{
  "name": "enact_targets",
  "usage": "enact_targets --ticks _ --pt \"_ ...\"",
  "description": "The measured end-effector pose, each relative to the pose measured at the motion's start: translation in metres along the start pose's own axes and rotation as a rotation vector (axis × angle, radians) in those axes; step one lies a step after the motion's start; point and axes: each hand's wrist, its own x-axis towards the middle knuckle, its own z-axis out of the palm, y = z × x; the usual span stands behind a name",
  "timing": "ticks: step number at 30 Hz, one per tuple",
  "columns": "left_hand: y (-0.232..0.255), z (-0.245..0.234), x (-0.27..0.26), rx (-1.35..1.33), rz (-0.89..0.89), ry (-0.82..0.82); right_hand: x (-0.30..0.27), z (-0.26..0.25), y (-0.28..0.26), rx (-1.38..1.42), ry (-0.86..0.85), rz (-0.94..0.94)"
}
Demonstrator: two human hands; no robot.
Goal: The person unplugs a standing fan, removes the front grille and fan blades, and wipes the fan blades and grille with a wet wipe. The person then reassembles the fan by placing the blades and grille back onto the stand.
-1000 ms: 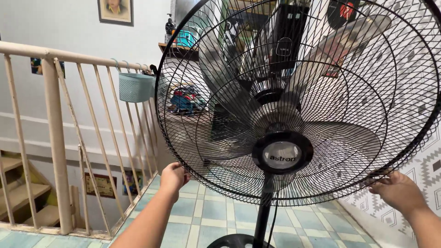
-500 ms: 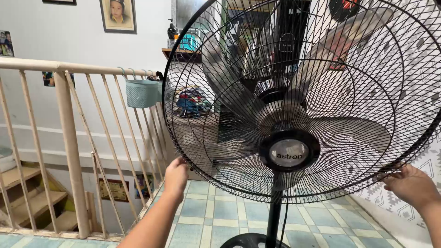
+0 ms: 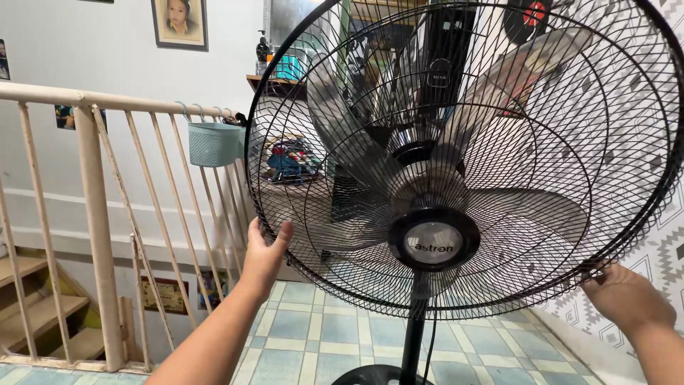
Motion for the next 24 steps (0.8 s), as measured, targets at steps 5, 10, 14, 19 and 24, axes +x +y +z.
enact_targets --ticks 5,10,14,19,24 --pt "0.003 -0.005 0.000 0.054 -0.068 0.032 -0.003 0.009 -0.007 0.540 -0.039 -0.069" --pt "0.000 -0.010 0.000 0.188 -0.030 0.112 -0.027 -0.037 -0.023 1.053 0.031 -0.106" --pt "0.002 -0.012 -0.004 0.091 -0.084 0.094 -0.054 -0.074 -0.044 1.205 -0.096 0.004" --pt "0.021 -0.015 -0.001 -0.065 -0.249 -0.007 -0.068 -0.111 -0.077 1.086 -0.051 -0.016" --pt "0.058 -0.015 0.006 -0.177 -0.077 0.008 -0.090 -0.174 -0.122 0.638 0.729 -0.403"
